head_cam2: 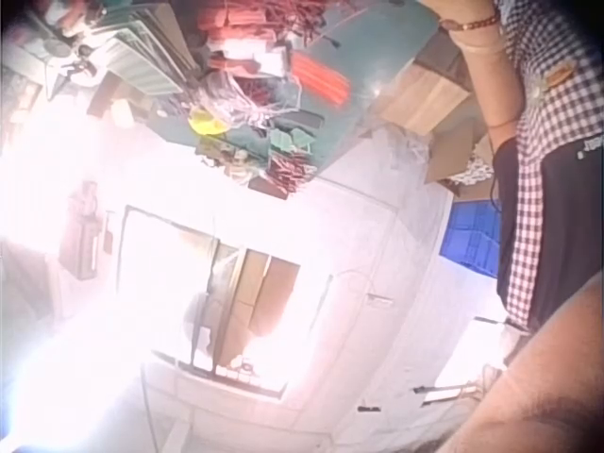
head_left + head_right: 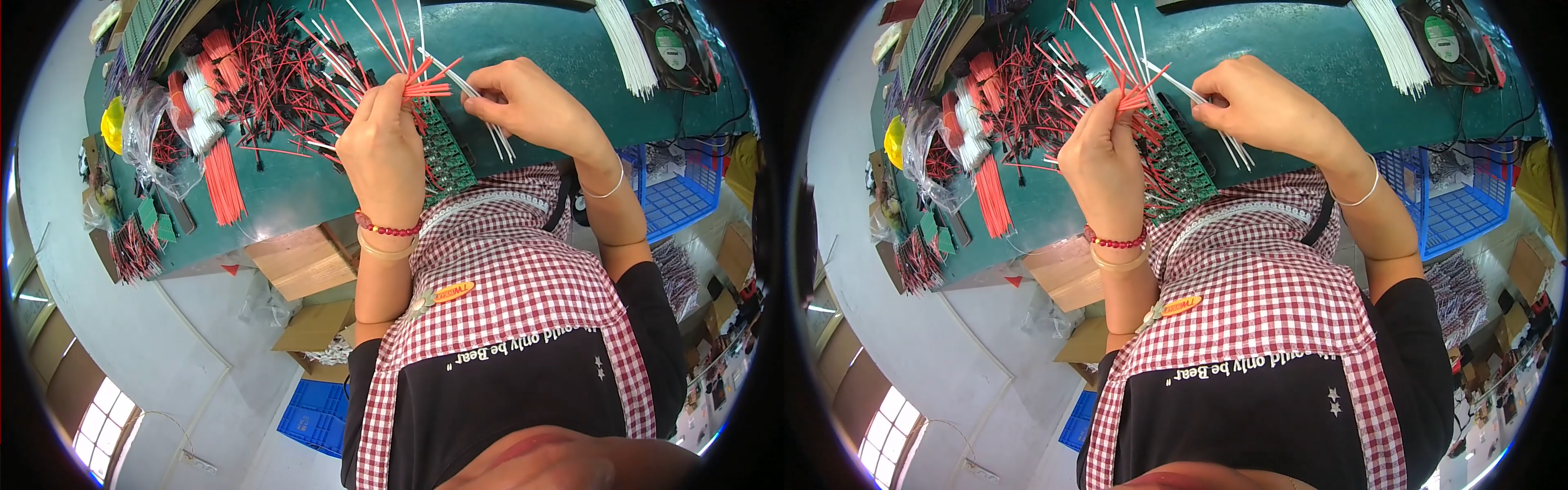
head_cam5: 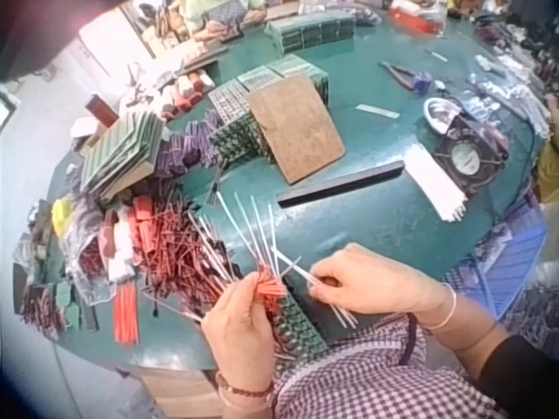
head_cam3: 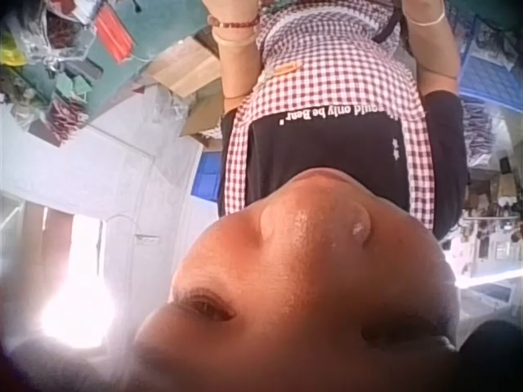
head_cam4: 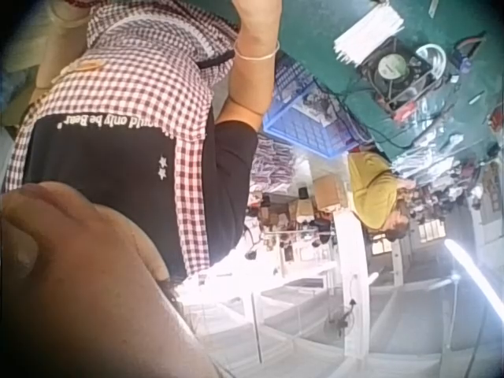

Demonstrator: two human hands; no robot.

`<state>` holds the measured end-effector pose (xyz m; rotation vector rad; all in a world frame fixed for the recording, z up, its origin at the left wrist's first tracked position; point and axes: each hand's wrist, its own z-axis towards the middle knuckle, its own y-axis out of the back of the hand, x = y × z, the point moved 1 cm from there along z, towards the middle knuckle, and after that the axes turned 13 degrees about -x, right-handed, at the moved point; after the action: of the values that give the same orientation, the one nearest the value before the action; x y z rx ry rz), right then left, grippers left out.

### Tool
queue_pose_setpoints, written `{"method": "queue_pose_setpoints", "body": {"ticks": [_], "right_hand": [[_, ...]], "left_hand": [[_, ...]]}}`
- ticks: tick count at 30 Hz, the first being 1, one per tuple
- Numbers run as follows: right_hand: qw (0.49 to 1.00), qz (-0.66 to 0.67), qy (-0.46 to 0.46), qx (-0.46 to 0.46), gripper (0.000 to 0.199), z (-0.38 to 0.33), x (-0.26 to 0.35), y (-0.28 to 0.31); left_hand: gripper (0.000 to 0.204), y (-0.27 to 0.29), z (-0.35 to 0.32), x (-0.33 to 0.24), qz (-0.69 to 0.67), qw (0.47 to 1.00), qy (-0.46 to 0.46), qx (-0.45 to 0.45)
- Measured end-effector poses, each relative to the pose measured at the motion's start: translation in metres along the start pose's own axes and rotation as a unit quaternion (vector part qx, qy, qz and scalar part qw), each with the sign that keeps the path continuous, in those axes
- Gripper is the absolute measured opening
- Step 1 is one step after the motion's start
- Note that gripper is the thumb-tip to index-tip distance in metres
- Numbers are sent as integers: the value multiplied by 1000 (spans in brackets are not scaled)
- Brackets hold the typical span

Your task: The person connects wires to a circuit board by hand, presses a board against the circuit board, and solders the pins on the board using a soldering iron.

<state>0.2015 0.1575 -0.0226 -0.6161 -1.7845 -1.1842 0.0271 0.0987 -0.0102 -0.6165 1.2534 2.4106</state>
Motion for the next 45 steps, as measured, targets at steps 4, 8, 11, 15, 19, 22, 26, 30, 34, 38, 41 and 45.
{"method": "queue_pose_setpoints", "body": {"ticks": [4,8,11,15,19,22,26,30,34,38,41,45], "right_hand": [[1000,10,-9,5,21,-2,-3,0],[1000,-1,0,18,18,-3,-10,0],[1000,-5,-4,17,18,-4,-10,1],[1000,-8,-7,19,19,-5,-12,2],[1000,-11,-4,19,19,-5,-12,2],[1000,-10,-3,17,20,-5,-12,2],[1000,-4,-6,20,20,-6,-11,2],[1000,7,-7,20,20,-6,-12,2],[1000,4,0,18,19,-6,-12,2],[1000,2,-1,19,19,-7,-12,2],[1000,4,-6,21,20,-7,-12,2],[1000,9,-18,23,20,-7,-12,2]], "left_hand": [[20,1,0,0,7,1000,-1,7],[20,0,0,1,3,1000,-5,3],[20,0,0,1,4,1000,-7,2],[20,1,0,0,7,1000,-7,6],[20,1,0,1,8,1000,-9,1],[20,0,0,1,4,1000,-13,-5],[19,0,1,0,8,1000,-12,3],[19,-1,1,-1,10,1000,-9,8],[19,0,1,0,11,1000,-10,8],[19,-1,1,-1,17,1000,-11,5],[19,-1,1,-1,19,1000,-12,5],[19,0,1,-2,27,1000,-13,6]]}}
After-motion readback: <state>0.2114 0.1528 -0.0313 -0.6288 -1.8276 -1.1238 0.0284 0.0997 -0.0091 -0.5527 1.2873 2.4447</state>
